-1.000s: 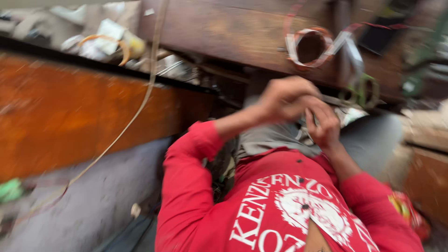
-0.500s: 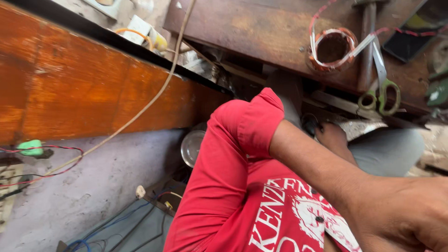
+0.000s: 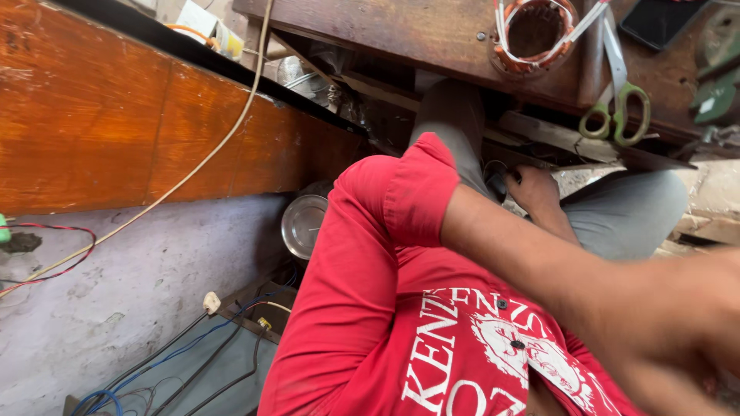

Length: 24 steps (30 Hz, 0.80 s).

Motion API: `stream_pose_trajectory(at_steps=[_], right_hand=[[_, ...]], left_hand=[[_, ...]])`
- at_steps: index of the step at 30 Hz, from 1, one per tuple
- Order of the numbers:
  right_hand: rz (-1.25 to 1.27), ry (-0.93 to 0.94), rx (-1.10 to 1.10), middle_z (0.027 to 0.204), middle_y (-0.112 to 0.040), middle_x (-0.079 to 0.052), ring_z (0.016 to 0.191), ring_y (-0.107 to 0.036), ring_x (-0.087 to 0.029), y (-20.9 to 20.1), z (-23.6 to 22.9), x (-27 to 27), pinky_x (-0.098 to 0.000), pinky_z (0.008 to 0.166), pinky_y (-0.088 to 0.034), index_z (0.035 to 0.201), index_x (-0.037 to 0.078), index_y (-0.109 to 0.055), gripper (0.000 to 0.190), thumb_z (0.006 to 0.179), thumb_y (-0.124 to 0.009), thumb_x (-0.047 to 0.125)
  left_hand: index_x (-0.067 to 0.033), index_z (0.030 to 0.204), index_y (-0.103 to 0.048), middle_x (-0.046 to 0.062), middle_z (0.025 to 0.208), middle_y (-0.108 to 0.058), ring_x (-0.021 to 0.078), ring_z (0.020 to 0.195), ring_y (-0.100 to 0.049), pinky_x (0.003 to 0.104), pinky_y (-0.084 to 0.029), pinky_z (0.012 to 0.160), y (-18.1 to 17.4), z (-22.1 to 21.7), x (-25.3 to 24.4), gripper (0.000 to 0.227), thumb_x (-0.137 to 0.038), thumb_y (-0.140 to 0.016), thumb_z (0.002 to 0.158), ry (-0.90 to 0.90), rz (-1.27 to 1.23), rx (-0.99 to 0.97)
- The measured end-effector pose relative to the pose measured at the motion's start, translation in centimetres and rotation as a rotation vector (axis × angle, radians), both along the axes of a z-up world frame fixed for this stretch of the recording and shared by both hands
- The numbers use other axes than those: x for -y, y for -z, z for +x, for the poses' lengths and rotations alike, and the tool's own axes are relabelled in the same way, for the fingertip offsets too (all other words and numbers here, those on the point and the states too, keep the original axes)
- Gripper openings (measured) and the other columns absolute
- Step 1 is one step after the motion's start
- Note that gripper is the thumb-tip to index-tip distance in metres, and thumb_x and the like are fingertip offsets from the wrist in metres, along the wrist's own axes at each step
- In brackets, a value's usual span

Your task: The person strips insulation from copper wires using pliers and scissors, then twists and connects the wires to a copper coil on the workbench. The person cuts and prepares additional wire segments and attaches them to the coil.

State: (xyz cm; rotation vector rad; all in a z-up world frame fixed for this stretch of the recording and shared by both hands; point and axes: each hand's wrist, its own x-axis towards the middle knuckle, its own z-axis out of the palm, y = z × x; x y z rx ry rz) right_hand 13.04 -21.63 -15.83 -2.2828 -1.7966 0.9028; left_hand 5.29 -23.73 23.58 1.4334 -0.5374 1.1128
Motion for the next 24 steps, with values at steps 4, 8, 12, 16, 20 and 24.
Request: stream_pose_trajectory(at_steps=[4, 8, 12, 16, 20, 24], right_hand=[[0.147, 0.121, 0.065, 0.12, -0.065, -0.028, 0.113, -0.06, -0.046, -1.2, 1.4, -0.5, -0.0556, 0.096, -0.049, 0.121, 0.008, -0.072, 0.047, 0.091, -0.068, 0.043], [0.319, 0.262, 0.119, 0.127, -0.06, -0.03, 0.119, -0.055, -0.048, -1.7, 1.1, 0.1, -0.0574, 0.099, -0.046, 0.124, 0.007, -0.07, 0.051, 0.09, -0.071, 0.044], [0.428, 0.348, 0.171, 0.133, -0.056, -0.033, 0.125, -0.051, -0.05, -0.6, 0.6, 0.9, -0.0591, 0.102, -0.043, 0.127, 0.006, -0.068, 0.055, 0.088, -0.073, 0.045], [0.588, 0.394, 0.442, 0.142, -0.048, -0.037, 0.134, -0.043, -0.052, -0.7, 1.4, 1.7, -0.062, 0.107, -0.038, 0.127, 0.004, -0.067, 0.062, 0.085, -0.077, 0.048], [0.401, 0.419, 0.339, 0.145, -0.049, -0.032, 0.137, -0.039, -0.05, -1.9, 1.1, 2.6, -0.0646, 0.106, -0.033, 0.129, 0.003, -0.065, 0.065, 0.081, -0.077, 0.046], [0.237, 0.341, 0.327, 0.141, -0.052, -0.027, 0.141, -0.037, -0.048, -2.6, 0.8, 2.6, -0.0655, 0.114, -0.026, 0.127, 0.012, -0.068, 0.061, 0.078, -0.077, 0.047]], left_hand=[[-0.0072, 0.084, -0.065, 0.004, 0.076, -0.061, 0.0157, 0.066, -0.062, 0.032, -0.045, 0.057, 2.2, -3.1, -1.9, 0.033, -0.036, -0.072, 0.1, 0.121, -0.115, -0.241], [-0.001, 0.077, -0.064, 0.009, 0.061, -0.045, 0.0124, 0.055, -0.044, 0.029, -0.036, 0.053, 9.0, -4.9, -2.6, 0.031, -0.021, -0.08, 0.095, -0.075, -0.072, -0.655], [0.0008, 0.08, -0.064, 0.006, 0.066, -0.044, 0.0046, 0.064, -0.043, 0.03, -0.04, 0.057, 18.1, -6.7, -2.4, 0.036, -0.029, -0.07, 0.1, -0.235, -0.328, -0.81], [-0.0007, 0.075, -0.063, 0.01, 0.067, -0.052, 0.0168, 0.061, -0.049, 0.035, -0.041, 0.055, 24.0, -8.2, 0.7, 0.035, -0.027, -0.072, 0.097, -0.418, -0.159, -0.896], [-0.0069, 0.078, -0.067, 0.009, 0.073, -0.064, 0.0286, 0.063, -0.064, 0.04, -0.049, 0.055, 25.9, -9.5, 2.7, 0.024, -0.027, -0.075, 0.09, -0.333, 0.231, -0.858], [-0.0082, 0.081, -0.064, 0.008, 0.075, -0.06, 0.0295, 0.068, -0.063, 0.042, -0.051, 0.061, 26.0, -9.6, 2.2, 0.022, -0.025, -0.075, 0.09, -0.379, 0.375, -0.73]])
